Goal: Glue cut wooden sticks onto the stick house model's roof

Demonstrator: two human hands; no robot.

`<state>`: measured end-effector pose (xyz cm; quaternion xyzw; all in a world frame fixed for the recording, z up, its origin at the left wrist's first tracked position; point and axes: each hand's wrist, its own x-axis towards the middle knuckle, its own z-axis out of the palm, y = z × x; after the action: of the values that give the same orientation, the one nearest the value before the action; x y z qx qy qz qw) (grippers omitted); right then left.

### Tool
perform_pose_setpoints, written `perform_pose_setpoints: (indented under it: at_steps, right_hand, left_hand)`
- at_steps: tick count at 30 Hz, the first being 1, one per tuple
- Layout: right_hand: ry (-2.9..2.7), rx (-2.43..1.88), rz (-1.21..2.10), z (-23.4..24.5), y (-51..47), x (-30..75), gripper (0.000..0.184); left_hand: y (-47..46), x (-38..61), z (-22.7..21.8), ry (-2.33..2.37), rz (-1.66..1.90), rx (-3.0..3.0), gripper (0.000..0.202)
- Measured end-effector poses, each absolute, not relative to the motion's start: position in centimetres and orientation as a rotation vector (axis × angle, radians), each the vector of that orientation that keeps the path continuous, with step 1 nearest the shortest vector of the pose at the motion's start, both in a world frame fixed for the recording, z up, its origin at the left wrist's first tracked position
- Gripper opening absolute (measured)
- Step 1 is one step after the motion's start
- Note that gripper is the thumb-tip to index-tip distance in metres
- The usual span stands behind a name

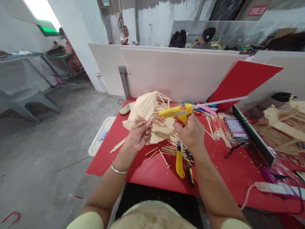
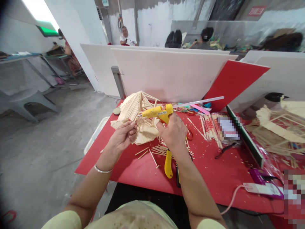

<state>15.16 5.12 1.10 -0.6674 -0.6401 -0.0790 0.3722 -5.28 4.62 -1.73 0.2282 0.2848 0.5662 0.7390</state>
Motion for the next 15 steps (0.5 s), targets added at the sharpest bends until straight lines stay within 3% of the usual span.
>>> perform_pose_setpoints:
  at_steps: [15]
  right_hand:
    - [-1.652,-1.713,-0.174,0.89,5.58,14.97,0.030]
  left_hand:
    - [4.64,-5.25,-1.80,0.634,1.270,0.525,0.026]
